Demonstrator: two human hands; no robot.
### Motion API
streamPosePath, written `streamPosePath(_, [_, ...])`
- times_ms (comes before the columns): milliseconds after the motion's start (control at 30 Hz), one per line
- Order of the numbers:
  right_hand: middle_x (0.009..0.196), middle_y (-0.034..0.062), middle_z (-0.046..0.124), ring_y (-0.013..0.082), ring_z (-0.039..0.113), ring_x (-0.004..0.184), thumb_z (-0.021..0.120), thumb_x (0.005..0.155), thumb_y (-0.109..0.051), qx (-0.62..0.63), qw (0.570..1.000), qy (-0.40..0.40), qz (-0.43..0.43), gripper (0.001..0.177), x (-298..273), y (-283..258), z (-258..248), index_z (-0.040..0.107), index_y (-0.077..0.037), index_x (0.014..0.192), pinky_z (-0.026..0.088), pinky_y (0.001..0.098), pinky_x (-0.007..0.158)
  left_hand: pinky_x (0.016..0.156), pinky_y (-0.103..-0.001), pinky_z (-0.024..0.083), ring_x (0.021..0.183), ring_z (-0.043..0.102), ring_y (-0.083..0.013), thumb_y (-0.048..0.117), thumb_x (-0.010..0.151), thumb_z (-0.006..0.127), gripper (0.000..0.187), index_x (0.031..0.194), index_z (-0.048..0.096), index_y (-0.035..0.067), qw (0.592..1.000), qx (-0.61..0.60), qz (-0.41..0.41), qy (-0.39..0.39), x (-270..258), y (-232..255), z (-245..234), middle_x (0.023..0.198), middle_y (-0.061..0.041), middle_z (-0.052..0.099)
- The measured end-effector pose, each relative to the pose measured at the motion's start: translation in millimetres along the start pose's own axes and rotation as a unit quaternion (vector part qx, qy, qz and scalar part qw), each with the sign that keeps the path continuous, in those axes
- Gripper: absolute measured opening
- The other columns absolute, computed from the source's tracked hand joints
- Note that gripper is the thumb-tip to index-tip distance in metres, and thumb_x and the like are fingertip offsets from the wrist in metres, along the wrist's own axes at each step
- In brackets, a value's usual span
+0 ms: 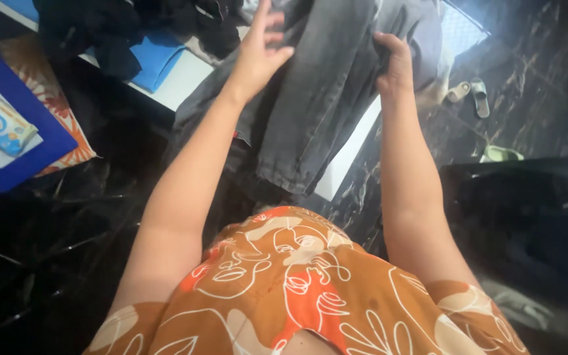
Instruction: Folding a pair of jeans and placing them on a pile.
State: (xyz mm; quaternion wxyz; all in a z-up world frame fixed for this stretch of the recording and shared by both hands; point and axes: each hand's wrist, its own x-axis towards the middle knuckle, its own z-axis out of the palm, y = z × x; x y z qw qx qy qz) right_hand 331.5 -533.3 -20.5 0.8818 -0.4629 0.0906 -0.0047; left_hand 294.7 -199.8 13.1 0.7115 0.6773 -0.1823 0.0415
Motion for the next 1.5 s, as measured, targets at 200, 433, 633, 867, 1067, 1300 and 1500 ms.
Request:
streamPosePath(200, [0.115, 0.0081, 0.067, 0.0246, 0.066, 0.091, 0.072, 0.090, -0.030, -0.357, 0.905, 0.078, 0.218, 0.044, 11.5, 58.9, -98.0, 0.064, -0.006, 0.126, 0.054, 0.0377, 0.075, 0.091, -0.034, 0.060, 0.107, 0.068, -0.0233, 0.017, 0.088, 0.079, 0.061, 0.146, 0.058, 0.020, 0.966, 0.178, -0.160, -0.094, -96.6, -22.2, -19.7, 0.124, -0.008, 0.069])
streamPosePath(433, [0.142, 0.0113, 0.059, 0.0230, 0.061, 0.126, 0.082, 0.091, -0.022, -0.356, 0.932, 0.054, -0.041, 0.067, -158.1, 126.6, -81.0, 0.050, -0.005, 0.148, 0.055, 0.0363, 0.102, 0.109, -0.064, 0.033, 0.137, 0.042, -0.0517, 0.037, 0.039, 0.095, 0.112, 0.141, 0.054, 0.016, 0.887, 0.382, 0.107, -0.236, -136.4, -0.1, 19.8, 0.145, -0.028, 0.047])
streamPosePath(633, [0.148, 0.0151, 0.039, 0.0297, 0.043, 0.130, 0.095, 0.058, -0.026, -0.526, 0.847, 0.071, -0.027, 0.111, -245.3, 118.6, 42.2, 0.036, -0.007, 0.150, 0.045, 0.0426, 0.097, 0.109, -0.037, 0.054, 0.125, 0.067, -0.0300, -0.001, 0.080, 0.067, 0.047, 0.122, 0.067, 0.021, 0.955, 0.199, 0.027, -0.218, -114.8, -51.2, 10.0, 0.126, -0.010, 0.069])
streamPosePath(867, [0.129, 0.0150, 0.046, 0.0300, 0.055, 0.112, 0.077, 0.073, 0.001, -0.584, 0.770, 0.200, -0.162, 0.077, -246.2, 117.2, 92.1, 0.046, -0.010, 0.142, 0.053, 0.0412, 0.095, 0.082, -0.047, 0.050, 0.095, 0.063, -0.0426, -0.003, 0.083, 0.062, 0.028, 0.109, 0.053, 0.002, 0.977, 0.144, 0.039, -0.151, -89.8, -3.7, -0.5, 0.101, -0.020, 0.060])
streamPosePath(1067, [0.116, 0.0149, 0.056, 0.0261, 0.064, 0.084, 0.074, 0.072, 0.010, -0.681, 0.711, 0.149, -0.092, 0.059, -256.8, 58.2, 135.6, 0.056, -0.009, 0.126, 0.055, 0.0370, 0.075, 0.083, -0.048, 0.049, 0.096, 0.060, -0.0432, -0.006, 0.084, 0.058, 0.026, 0.107, 0.050, 0.002, 0.971, 0.196, 0.007, -0.136, -108.0, -27.1, -23.6, 0.101, -0.021, 0.058])
streamPosePath(1300, [0.083, 0.0115, 0.065, 0.0261, 0.067, 0.072, 0.077, 0.092, -0.006, -0.667, 0.711, 0.164, -0.147, 0.017, -246.0, 85.8, 128.9, 0.067, -0.007, 0.105, 0.055, 0.0378, 0.069, 0.073, -0.037, 0.056, 0.086, 0.060, -0.0251, 0.008, 0.077, 0.084, 0.044, 0.107, 0.052, 0.004, 0.983, 0.098, -0.117, -0.107, -115.1, -24.7, -12.7, 0.097, -0.012, 0.058])
streamPosePath(1500, [0.114, 0.0180, 0.065, 0.0323, 0.067, 0.101, 0.063, 0.078, 0.009, -0.739, 0.584, 0.114, -0.316, 0.045, -261.1, 95.9, 138.0, 0.070, -0.008, 0.120, 0.056, 0.0389, 0.085, 0.079, -0.032, 0.059, 0.087, 0.069, -0.0164, 0.008, 0.065, 0.083, 0.055, 0.111, 0.054, 0.005, 0.956, 0.062, -0.268, -0.104, -163.2, -117.4, -12.6, 0.101, -0.007, 0.065])
